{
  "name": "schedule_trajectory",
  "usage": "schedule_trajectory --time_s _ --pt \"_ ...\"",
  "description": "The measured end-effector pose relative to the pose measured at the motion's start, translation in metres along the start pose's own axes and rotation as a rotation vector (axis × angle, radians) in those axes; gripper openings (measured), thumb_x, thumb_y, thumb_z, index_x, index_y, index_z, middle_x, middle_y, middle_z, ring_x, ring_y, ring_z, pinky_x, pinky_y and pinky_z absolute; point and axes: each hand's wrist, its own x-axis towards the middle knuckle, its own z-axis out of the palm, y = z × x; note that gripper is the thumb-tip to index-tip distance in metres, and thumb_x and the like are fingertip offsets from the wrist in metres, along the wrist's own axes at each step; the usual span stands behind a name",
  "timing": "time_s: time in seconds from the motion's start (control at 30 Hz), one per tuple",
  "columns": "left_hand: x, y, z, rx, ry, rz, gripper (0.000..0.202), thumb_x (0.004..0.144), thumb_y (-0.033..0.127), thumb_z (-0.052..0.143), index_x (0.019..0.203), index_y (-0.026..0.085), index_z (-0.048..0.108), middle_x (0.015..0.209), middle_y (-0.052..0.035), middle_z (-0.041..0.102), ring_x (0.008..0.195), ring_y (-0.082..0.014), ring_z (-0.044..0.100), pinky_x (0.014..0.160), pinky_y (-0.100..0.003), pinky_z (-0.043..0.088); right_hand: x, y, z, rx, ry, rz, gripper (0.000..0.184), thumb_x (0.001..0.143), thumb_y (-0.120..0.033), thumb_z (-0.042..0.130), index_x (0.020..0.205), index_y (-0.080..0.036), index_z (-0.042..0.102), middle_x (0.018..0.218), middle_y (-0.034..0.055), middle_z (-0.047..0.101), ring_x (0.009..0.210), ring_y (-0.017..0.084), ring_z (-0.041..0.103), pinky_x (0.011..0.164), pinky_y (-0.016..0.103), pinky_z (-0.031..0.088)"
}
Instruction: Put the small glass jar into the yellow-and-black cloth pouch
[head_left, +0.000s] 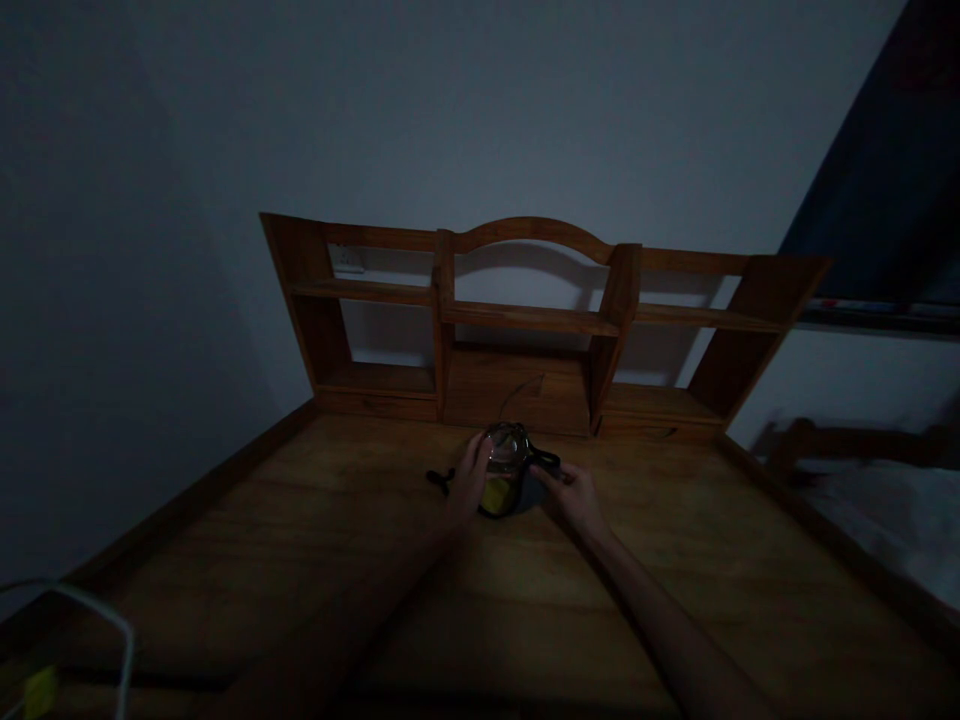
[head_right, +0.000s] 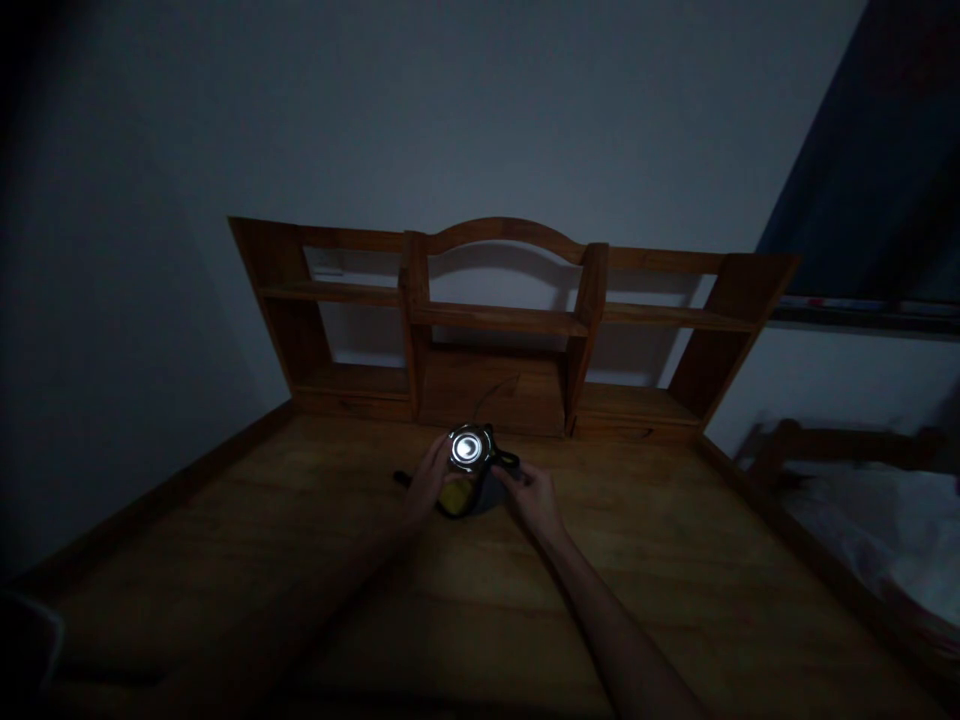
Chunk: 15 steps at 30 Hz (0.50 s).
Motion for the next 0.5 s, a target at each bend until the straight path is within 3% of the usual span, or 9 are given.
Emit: schedule_trajectory --time_s 0.23,0.5 --pt "0.009 -0.011 -0.004 0.011 0.016 -0.012 0.053 0.088 0.058 0.052 0.124 0.02 0.053 0.13 -0.0124 0.059 0.109 -0.028 0.064 0.068 -0.036 0.063 0.0 -0.003 0.001 0.008 -0.016 0.0 0.039 0.066 -0.049 0.08 0.087 -0.016 0.079 0.087 0.0063 0.077 0.075 0.023 0.068 0.071 0.033 0.052" --pt "0.008 -0.009 -0.007 0.108 0.018 -0.006 0.054 0.089 0.061 0.045 0.122 0.02 0.054 0.124 -0.0114 0.062 0.096 -0.0233 0.066 0.062 -0.029 0.059 -0.002 -0.01 0.003 -0.004 -0.008 0.007 0.039 0.065 -0.049 0.081 0.085 -0.016 0.079 0.085 0.0068 0.077 0.072 0.022 0.067 0.068 0.033 0.051"
